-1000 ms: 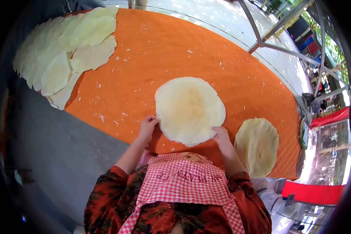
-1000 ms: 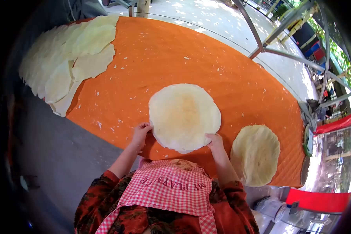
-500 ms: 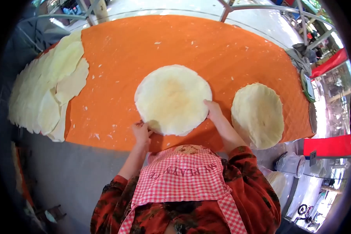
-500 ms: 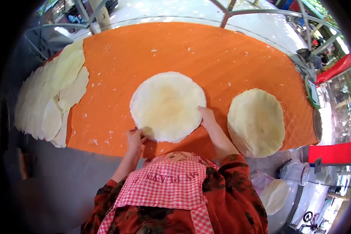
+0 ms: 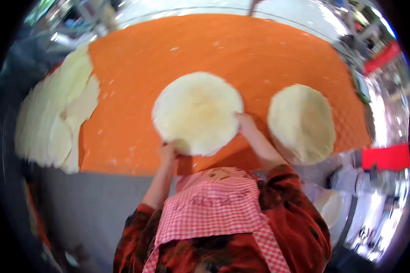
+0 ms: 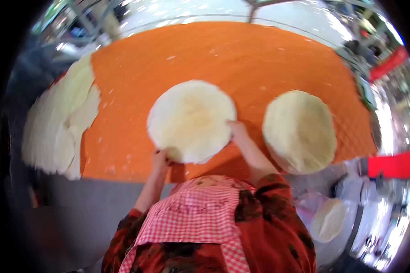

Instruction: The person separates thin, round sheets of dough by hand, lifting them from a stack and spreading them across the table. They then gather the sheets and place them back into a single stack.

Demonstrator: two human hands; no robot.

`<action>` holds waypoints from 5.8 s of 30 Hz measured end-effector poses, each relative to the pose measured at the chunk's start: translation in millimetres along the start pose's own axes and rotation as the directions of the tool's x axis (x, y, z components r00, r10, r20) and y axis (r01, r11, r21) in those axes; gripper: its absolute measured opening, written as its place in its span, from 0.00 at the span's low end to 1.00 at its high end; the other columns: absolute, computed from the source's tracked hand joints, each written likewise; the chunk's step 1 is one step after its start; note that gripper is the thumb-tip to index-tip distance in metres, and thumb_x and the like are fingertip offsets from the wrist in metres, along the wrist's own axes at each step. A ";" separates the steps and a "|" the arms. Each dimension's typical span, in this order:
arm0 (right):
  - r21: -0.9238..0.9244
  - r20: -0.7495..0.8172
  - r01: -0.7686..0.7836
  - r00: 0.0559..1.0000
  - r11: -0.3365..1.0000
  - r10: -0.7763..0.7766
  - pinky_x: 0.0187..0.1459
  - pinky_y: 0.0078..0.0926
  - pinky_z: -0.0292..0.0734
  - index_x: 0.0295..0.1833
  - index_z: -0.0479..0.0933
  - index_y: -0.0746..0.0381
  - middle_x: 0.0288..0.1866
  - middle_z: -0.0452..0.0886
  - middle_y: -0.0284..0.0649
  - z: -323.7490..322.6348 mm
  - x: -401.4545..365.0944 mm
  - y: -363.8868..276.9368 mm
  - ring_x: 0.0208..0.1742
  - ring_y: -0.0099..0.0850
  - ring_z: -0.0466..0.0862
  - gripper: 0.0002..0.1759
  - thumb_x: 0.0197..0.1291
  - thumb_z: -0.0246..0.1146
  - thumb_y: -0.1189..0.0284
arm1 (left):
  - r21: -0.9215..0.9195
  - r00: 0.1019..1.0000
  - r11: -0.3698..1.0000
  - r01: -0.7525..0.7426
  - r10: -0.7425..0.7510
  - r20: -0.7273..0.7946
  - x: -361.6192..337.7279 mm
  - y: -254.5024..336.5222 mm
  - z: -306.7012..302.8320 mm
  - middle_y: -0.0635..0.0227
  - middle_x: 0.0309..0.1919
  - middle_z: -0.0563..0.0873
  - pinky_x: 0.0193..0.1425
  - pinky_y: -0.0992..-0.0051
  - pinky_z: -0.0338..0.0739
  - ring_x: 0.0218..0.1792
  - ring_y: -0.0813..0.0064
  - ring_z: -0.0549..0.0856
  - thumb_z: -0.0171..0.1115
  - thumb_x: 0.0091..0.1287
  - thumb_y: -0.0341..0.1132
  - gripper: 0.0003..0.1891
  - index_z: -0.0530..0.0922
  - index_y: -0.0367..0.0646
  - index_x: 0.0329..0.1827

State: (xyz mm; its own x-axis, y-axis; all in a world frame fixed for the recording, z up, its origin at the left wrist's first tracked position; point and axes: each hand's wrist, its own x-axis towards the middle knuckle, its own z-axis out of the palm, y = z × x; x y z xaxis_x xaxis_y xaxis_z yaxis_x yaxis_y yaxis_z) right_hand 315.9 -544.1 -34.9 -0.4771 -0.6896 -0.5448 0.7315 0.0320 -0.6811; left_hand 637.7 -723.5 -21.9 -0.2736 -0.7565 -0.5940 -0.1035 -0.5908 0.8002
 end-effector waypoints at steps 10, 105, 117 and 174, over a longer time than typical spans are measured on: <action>-0.159 -0.008 0.411 0.909 0.898 -0.418 0.43 0.35 0.81 0.44 0.81 0.74 0.40 0.85 0.48 37.2 -13.4 -57.2 0.39 0.36 0.85 0.16 0.47 0.67 0.80 | -0.148 0.993 0.983 -0.111 0.116 0.024 6.3 11.3 16.1 0.64 0.31 0.79 0.28 0.72 0.78 0.30 0.72 0.81 0.61 0.59 0.23 0.06 0.72 0.40 0.36; -0.340 0.899 0.888 0.404 -0.311 0.170 0.45 0.49 0.78 0.44 0.80 0.60 0.40 0.83 0.52 925.2 119.9 423.5 0.44 0.50 0.84 0.12 0.54 0.57 0.76 | -0.260 0.917 0.933 -0.251 0.143 -0.373 28.6 109.6 -577.9 0.68 0.41 0.82 0.41 0.76 0.80 0.39 0.76 0.83 0.62 0.69 0.33 0.13 0.74 0.40 0.53; -0.217 0.864 0.698 0.462 -0.683 0.197 0.36 0.41 0.78 0.36 0.74 0.56 0.38 0.78 0.38 804.2 44.9 419.9 0.41 0.40 0.81 0.05 0.51 0.58 0.73 | -0.642 0.983 0.766 -0.019 0.132 0.129 131.1 206.5 -665.4 0.59 0.51 0.81 0.54 0.64 0.82 0.49 0.64 0.84 0.56 0.71 0.32 0.19 0.65 0.42 0.63; -0.625 0.775 0.467 0.466 -0.626 -0.426 0.34 0.37 0.74 0.36 0.75 0.57 0.32 0.80 0.39 888.1 365.6 221.2 0.34 0.41 0.81 0.09 0.47 0.65 0.76 | -0.395 0.926 0.903 0.167 -0.006 0.377 502.1 509.4 -555.2 0.64 0.53 0.77 0.60 0.70 0.72 0.52 0.72 0.77 0.55 0.70 0.32 0.20 0.67 0.38 0.64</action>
State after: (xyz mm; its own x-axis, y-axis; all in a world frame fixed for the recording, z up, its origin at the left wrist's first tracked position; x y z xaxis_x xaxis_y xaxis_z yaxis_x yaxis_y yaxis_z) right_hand 735.9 -1431.6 49.7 -0.1562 -0.8960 0.4157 -0.9850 0.1098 -0.1335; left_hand 978.5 -1560.0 41.2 -0.6136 -0.5912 -0.5234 0.2389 -0.7708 0.5905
